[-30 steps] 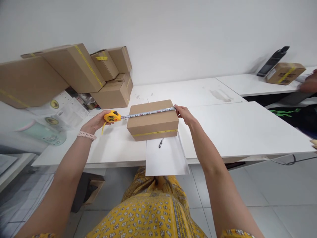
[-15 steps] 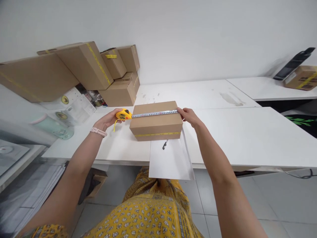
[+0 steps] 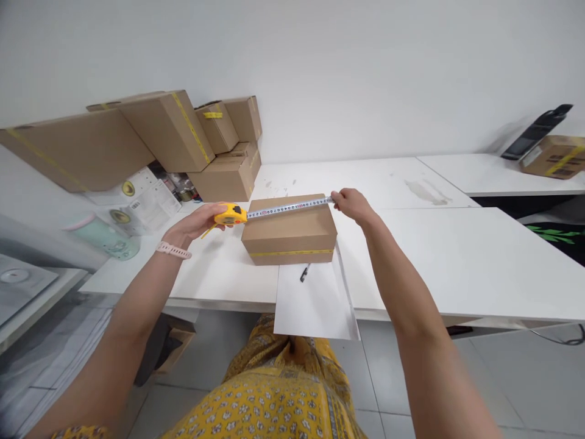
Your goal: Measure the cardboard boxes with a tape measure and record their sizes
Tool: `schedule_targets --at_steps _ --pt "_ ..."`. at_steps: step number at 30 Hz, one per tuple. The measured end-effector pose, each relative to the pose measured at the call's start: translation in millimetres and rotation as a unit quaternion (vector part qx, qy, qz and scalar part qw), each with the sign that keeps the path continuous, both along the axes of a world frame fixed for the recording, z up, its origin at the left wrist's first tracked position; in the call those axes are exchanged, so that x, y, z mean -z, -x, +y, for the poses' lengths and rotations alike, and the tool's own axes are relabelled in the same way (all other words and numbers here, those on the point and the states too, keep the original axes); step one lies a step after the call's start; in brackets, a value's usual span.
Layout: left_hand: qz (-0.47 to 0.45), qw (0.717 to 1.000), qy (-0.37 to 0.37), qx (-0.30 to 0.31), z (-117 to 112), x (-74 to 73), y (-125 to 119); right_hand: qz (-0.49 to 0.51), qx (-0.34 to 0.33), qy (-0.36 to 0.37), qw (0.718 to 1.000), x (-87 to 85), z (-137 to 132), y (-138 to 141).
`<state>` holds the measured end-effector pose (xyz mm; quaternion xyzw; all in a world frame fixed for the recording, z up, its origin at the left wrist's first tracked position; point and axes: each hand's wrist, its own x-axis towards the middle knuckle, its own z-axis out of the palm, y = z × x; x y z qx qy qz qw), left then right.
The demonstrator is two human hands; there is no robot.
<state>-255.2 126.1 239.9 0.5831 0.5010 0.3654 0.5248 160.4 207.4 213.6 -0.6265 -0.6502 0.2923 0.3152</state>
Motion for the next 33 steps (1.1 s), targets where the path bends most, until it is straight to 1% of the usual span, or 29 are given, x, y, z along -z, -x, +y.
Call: schedule_targets --at_steps 1,2,3,4,5,6,8,10,12,14,16,19,23,27,31,33 --pt "-0.005 0.999 0.006 0.031 -15 -3.2 -9 0.032 -0.001 -0.03 0.999 -7.8 1 1" --pt "-0.012 0.997 0.027 0.067 -32 -3.3 -21 0.059 -0.006 -0.06 0.996 -14.8 3 4" --pt "-0.029 0.992 0.056 0.108 -50 -0.1 -36 0.075 -0.015 -0.085 0.993 -20.3 5 8" --pt "-0.061 0.984 0.09 0.143 -69 6.4 -55 0.078 -0.03 -0.102 0.991 -23.8 8 15" --pt "-0.103 0.974 0.125 0.16 -87 15.5 -76 0.069 -0.053 -0.11 0.99 -25.1 12 24" --pt "-0.156 0.962 0.152 0.162 -103 26.3 -98 0.053 -0.08 -0.11 0.989 -24.3 17 34" --pt "-0.268 0.94 0.17 0.126 -124 48.1 -139 0.021 -0.129 -0.084 0.988 -18.1 28 55" --pt "-0.336 0.927 0.15 0.079 -129 63.7 -171 0.0 -0.137 -0.04 0.99 -9.7 39 73" --pt "-0.364 0.92 0.137 0.041 -122 70.2 -188 -0.016 -0.121 -0.007 0.993 -2.9 45 85" --pt "-0.363 0.922 0.134 0.018 -111 70.4 -193 -0.026 -0.112 0.001 0.993 1.0 47 89" --pt "-0.357 0.924 0.136 0.006 -102 69.0 -190 -0.027 -0.115 -0.006 0.993 3.5 45 88" --pt "-0.357 0.924 0.138 0.002 -96 70.3 -188 -0.03 -0.118 -0.002 0.993 8.1 44 86" --pt "-0.359 0.923 0.139 0.011 -100 76.4 -193 -0.068 -0.115 0.005 0.991 15.0 54 90" --pt "-0.364 0.92 0.143 0.005 -109 78.8 -202 -0.09 -0.12 -0.01 0.989 19.7 62 92" --pt "-0.368 0.918 0.148 -0.006 -111 79.3 -211 -0.106 -0.126 -0.021 0.986 22.8 59 88" --pt "-0.369 0.917 0.15 -0.01 -108 78.5 -214 -0.097 -0.126 -0.016 0.987 20.3 54 87"
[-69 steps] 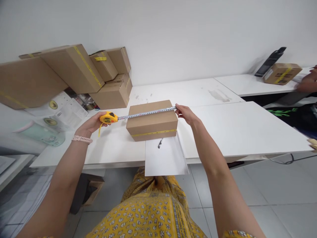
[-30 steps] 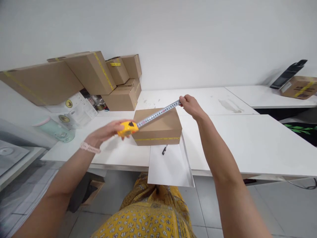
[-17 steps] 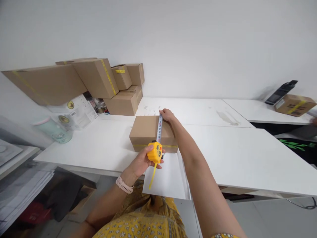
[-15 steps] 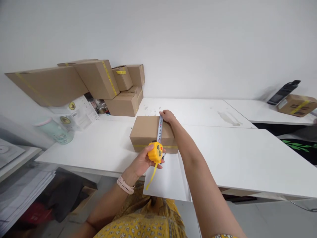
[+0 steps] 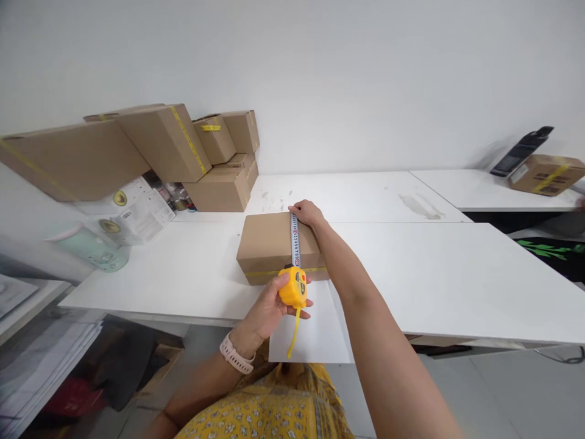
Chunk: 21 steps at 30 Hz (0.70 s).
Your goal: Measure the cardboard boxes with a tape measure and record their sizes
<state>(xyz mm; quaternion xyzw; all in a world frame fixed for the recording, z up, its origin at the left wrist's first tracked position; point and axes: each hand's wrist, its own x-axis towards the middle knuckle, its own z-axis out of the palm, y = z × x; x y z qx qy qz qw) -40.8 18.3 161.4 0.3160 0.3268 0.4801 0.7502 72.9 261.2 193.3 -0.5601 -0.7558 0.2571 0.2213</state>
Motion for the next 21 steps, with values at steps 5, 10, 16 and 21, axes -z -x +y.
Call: schedule_targets --at_steps 5,10,16,21 --pt "0.017 1.0 -0.002 0.008 -4 -12.0 14 0.115 -0.008 0.004 0.993 -31.5 -23 -13" --pt "0.12 0.983 -0.075 -0.115 -43 -11.7 74 0.239 0.072 -0.093 0.964 -38.5 -56 -74" --pt "0.207 0.945 -0.067 -0.246 -39 26.4 120 0.2 0.112 -0.007 0.973 39.2 -115 -119" --pt "0.202 0.952 -0.099 -0.207 -2 4.8 129 0.161 0.043 -0.036 0.985 31.2 -128 -89"
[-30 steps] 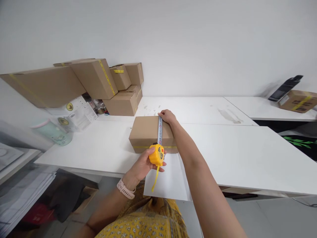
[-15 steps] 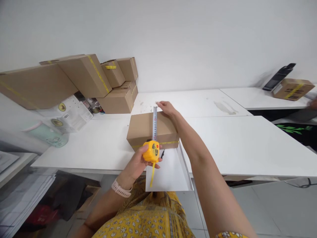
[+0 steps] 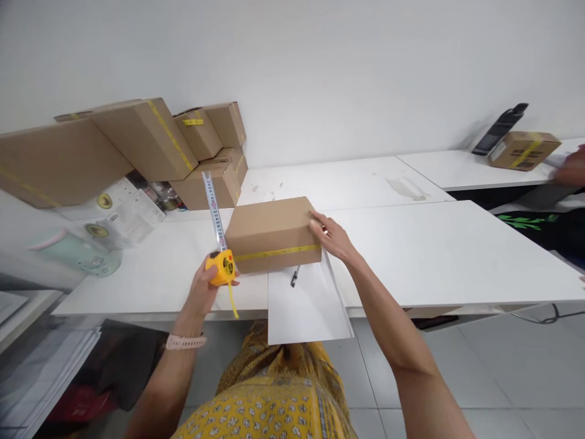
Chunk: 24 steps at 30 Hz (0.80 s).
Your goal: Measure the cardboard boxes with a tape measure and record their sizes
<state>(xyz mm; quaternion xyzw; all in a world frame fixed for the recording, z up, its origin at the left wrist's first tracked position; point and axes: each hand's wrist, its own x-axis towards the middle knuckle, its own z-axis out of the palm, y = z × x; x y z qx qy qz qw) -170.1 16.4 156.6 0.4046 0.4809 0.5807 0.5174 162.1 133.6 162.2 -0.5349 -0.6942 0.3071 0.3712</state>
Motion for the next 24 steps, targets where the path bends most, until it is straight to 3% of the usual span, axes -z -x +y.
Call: schedule_targets --at_steps 5,9,14,18,20,24 --pt "0.032 0.998 -0.056 -0.005 28 -58.1 22 -0.075 0.027 -0.077 0.994 -59.1 25 25" --pt "0.033 0.999 -0.03 -0.009 48 -72.1 32 -0.171 0.06 -0.065 0.981 -69.1 49 45" --pt "0.037 0.999 0.005 -0.022 61 -65.7 35 -0.224 0.082 -0.049 0.97 -56.1 74 66" --pt "0.05 0.995 -0.058 -0.069 42 -53.6 17 -0.248 0.081 -0.156 0.953 -51.3 86 80" --pt "0.036 0.997 -0.066 -0.033 24 -39.7 0 -0.243 0.026 -0.207 0.948 -48.5 89 87" --pt "0.007 0.993 0.004 0.12 -4 -4.9 -34 -0.25 -0.024 -0.233 0.939 -44.2 87 95"
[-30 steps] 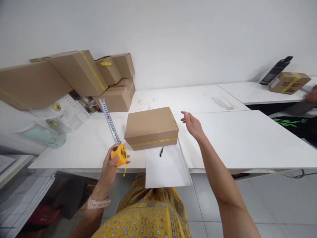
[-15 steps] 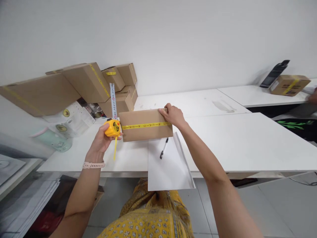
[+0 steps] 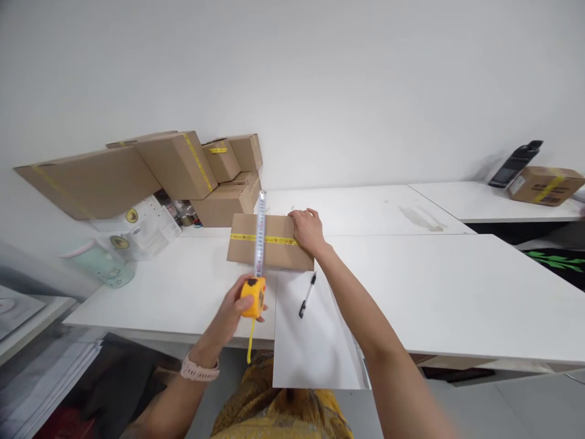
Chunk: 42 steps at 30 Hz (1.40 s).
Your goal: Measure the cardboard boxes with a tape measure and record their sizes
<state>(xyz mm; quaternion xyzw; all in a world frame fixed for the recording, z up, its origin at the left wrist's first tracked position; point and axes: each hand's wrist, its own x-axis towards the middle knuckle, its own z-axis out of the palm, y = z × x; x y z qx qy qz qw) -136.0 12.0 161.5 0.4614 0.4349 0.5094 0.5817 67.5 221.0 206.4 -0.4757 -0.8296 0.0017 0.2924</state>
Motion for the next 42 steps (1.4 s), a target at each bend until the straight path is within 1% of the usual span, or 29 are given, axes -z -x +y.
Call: schedule_targets --at_steps 2,4,11,15,18,21,24,29,32,36,42 --pt "-0.028 0.998 0.028 0.046 -7 13.0 -7 -0.01 0.005 0.002 1.0 -0.7 -2 1" --pt "-0.051 0.996 0.041 0.064 -9 20.9 -8 -0.011 0.007 0.013 1.0 -2.9 -3 2" --pt "-0.099 0.991 0.063 0.058 -4 33.0 4 0.025 0.045 0.033 0.998 -8.0 -1 10" --pt "-0.109 0.99 0.062 0.068 -4 40.9 2 0.007 0.034 0.011 0.999 -8.4 0 13" --pt "-0.107 0.989 0.067 0.07 -5 44.6 0 -0.033 0.011 -0.003 0.999 -10.2 -1 15" --pt "-0.106 0.989 0.071 0.069 -6 46.3 -1 -0.064 0.003 0.005 0.998 -12.0 1 16" --pt "-0.093 0.992 0.061 0.067 -4 48.2 -2 -0.073 0.003 0.013 0.997 -11.9 4 16" --pt "-0.056 0.995 0.043 0.065 2 55.1 -9 -0.064 0.007 0.018 0.998 -8.3 12 16" --pt "-0.069 0.994 0.049 0.071 5 61.2 -10 -0.051 0.005 0.015 0.999 -5.6 16 16" --pt "-0.09 0.991 0.048 0.082 8 67.4 -6 -0.028 0.0 0.007 1.0 -2.1 19 16" --pt "-0.092 0.99 0.044 0.097 12 68.4 -2 -0.013 -0.002 0.009 1.0 -0.5 22 15"
